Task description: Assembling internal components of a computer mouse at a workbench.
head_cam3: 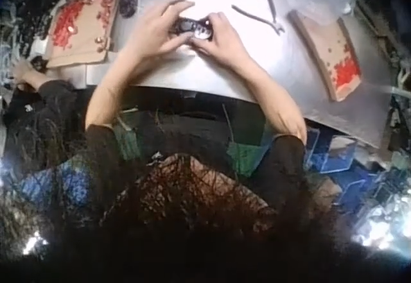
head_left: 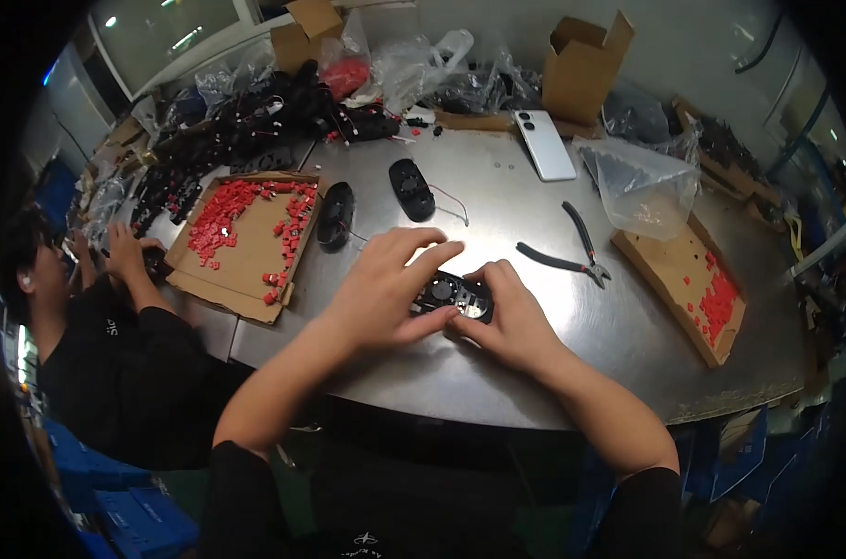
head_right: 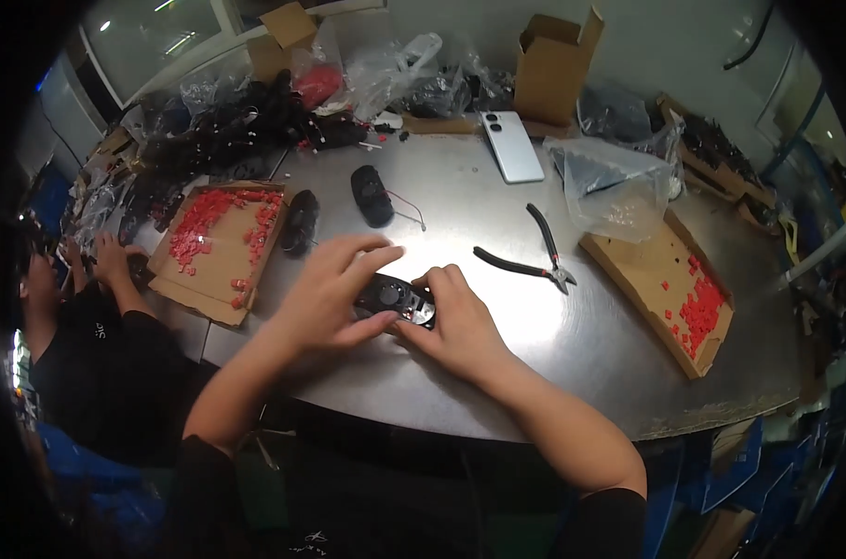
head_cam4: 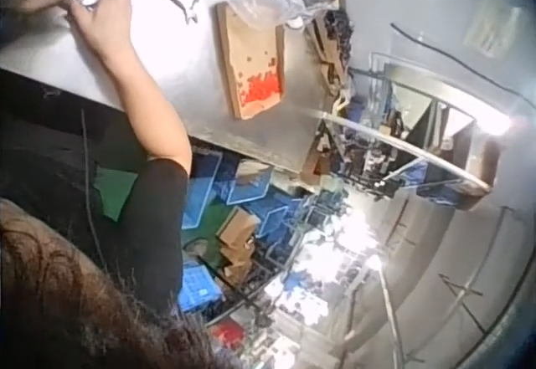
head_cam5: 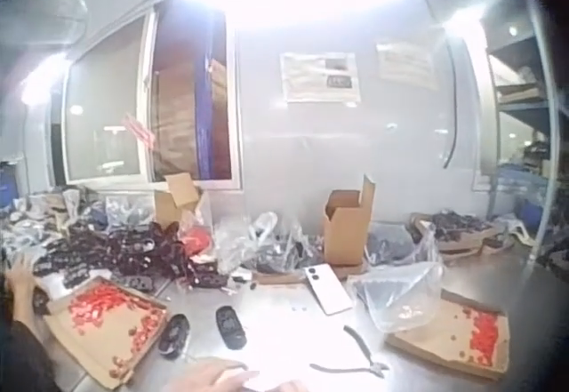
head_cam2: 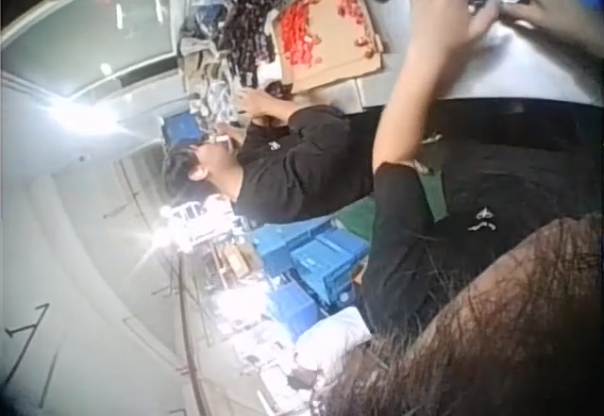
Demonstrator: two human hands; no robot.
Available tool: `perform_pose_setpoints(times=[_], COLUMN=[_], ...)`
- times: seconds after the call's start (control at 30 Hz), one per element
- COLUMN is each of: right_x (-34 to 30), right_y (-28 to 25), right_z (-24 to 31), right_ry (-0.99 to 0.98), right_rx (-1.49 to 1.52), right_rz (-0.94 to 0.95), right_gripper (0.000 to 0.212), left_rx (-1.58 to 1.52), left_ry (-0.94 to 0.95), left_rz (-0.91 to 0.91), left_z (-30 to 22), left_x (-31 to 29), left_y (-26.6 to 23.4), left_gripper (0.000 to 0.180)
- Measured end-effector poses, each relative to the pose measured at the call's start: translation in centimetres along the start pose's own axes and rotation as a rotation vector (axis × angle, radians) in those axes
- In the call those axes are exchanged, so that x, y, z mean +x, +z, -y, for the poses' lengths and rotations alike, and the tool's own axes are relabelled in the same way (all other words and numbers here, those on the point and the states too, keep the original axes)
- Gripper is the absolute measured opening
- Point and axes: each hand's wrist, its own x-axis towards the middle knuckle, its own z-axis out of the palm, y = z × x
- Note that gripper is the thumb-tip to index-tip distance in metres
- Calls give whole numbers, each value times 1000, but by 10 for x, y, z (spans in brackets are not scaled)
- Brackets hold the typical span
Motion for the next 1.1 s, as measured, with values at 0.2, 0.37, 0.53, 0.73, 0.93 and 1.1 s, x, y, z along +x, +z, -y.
perform_pose_setpoints(times=[0.2, 0.37, 0.53, 0.73, 0.93, 1.1], right_x=[0, 5, 11, 8, 41, 149], right_y=[0, -3, 1, 2, -45, 38], right_z=[-2, 2, -2, 0, 28, 107], right_ry=[-12, 12, 12, 123, 139, -267], right_rx=[1, 14, 51, 86, 65, -86], right_rz=[15, 57, 101, 156, 150, 192], right_gripper=[56, 56, 54, 51, 34, 27], left_rx=[-280, -323, -351, -333, -358, -378], left_ry=[-21, -108, -71, -52, -64, -84], left_rz=[411, 385, 422, 394, 376, 471], left_z=[56, 45, 61, 68, 61, 61], left_x=[7, -5, -12, -17, -12, -16], left_y=[26, 24, 25, 38, 36, 33], left_gripper=[57, 52, 54, 57, 61, 57])
